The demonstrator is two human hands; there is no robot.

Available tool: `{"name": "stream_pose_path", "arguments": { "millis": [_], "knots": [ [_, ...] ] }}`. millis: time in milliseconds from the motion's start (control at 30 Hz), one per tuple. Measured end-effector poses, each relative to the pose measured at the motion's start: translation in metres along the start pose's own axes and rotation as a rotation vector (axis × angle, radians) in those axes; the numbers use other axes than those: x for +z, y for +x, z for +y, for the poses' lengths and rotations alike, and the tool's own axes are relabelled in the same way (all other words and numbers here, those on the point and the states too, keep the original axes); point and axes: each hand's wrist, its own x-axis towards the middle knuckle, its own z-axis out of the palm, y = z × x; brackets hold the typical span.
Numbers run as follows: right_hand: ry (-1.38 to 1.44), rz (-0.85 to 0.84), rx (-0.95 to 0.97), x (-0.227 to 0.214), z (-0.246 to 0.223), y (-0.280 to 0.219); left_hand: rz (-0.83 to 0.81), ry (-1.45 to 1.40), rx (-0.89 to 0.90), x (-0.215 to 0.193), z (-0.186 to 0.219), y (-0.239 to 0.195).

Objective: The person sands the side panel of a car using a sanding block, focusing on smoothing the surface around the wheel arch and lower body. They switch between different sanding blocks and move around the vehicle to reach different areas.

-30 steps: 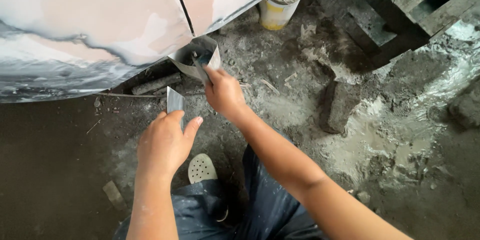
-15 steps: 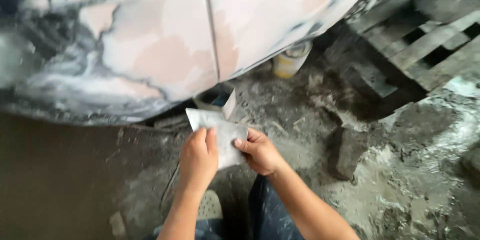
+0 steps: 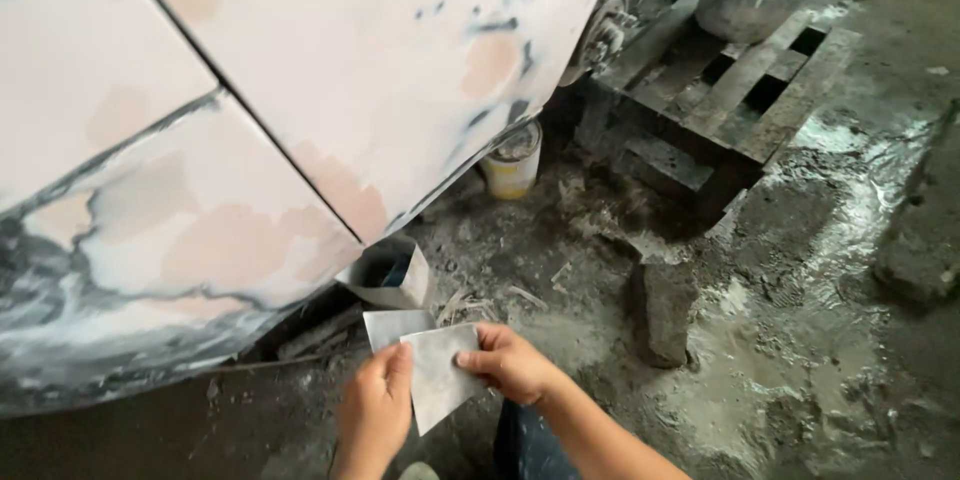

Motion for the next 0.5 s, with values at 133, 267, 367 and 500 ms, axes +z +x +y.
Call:
{"name": "stream_pose_path", "arguments": {
  "millis": [133, 267, 367, 500],
  "knots": [
    [0.127, 0.319, 0.014, -0.013, -0.002, 0.016, -0.089, 0.125, 0.074, 0.013, 0.013, 0.002],
    [0.312, 0.629, -0.123, -0.049, -0.014, 0.006, -0.285, 0.362, 0.070, 0.024, 0.024, 0.007],
    [0.388, 0.483, -0.171, -0.040, -0.036, -0.018, -0.310, 0.356, 0.068, 0.025, 0.050, 0.022],
    [0.353, 0.288, -0.147, -0.035, -0.042, -0.028, -0.263, 0.304, 0.129, 0.052, 0.055, 0.046]
  ]
}}
